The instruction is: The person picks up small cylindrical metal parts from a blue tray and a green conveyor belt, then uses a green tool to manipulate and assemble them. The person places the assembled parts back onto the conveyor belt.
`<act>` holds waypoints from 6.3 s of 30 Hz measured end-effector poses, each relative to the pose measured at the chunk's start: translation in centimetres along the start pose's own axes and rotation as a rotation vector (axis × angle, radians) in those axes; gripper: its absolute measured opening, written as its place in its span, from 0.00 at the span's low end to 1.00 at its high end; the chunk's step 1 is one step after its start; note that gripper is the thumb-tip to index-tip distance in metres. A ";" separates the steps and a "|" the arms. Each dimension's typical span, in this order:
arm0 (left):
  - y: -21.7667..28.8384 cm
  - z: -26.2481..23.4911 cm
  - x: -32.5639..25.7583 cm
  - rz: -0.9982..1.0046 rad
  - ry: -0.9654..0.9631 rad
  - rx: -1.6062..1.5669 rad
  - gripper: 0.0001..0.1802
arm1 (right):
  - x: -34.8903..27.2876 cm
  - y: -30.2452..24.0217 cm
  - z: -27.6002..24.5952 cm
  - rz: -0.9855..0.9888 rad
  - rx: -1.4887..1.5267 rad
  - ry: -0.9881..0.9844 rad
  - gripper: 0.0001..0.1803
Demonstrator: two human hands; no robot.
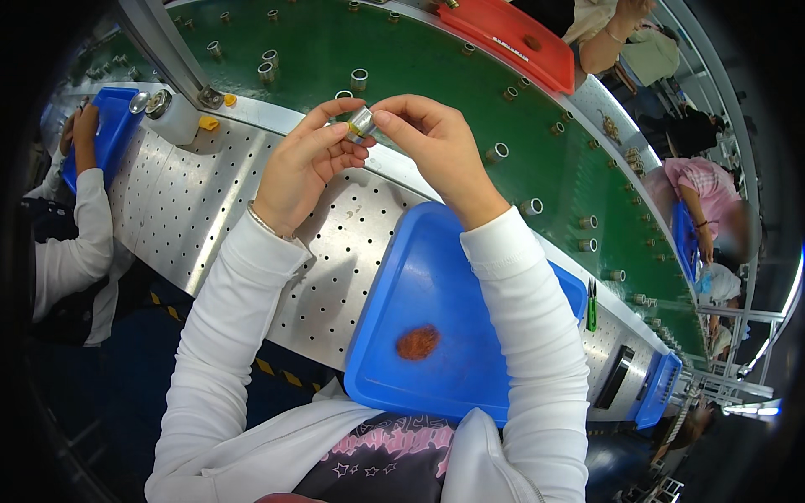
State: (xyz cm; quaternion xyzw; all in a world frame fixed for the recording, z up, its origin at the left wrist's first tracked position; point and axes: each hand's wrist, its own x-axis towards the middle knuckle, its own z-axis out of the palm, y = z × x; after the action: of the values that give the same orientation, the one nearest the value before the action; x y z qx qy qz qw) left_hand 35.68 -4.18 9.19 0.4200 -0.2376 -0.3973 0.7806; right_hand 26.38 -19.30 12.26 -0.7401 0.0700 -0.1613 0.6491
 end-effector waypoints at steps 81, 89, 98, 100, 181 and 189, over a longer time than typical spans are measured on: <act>-1.1 -0.8 0.9 0.511 0.372 0.475 0.09 | 2.7 1.9 1.1 -0.140 -0.141 -0.073 0.09; -0.6 -0.8 0.8 0.293 0.271 0.211 0.12 | 2.7 1.9 1.0 -0.099 -0.093 -0.049 0.10; -0.1 -1.0 0.6 -0.015 0.063 -0.089 0.20 | 3.1 1.1 0.7 -0.036 -0.144 0.017 0.12; -0.1 -1.3 0.8 -0.048 0.031 -0.159 0.20 | 3.1 1.0 0.7 -0.035 -0.102 0.020 0.13; -0.5 -3.5 1.6 -0.051 0.091 -0.374 0.18 | 6.4 0.9 0.8 -0.075 -0.178 -0.241 0.12; -0.8 -1.9 1.5 0.453 0.355 0.384 0.23 | 5.9 1.2 1.1 -0.084 -0.192 -0.194 0.10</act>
State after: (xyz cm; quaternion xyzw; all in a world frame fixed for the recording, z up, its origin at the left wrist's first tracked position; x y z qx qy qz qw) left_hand 37.56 -4.81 7.55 0.5586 -0.2557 -0.0827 0.7847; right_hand 32.36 -20.30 11.86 -0.8131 -0.0090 -0.1087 0.5718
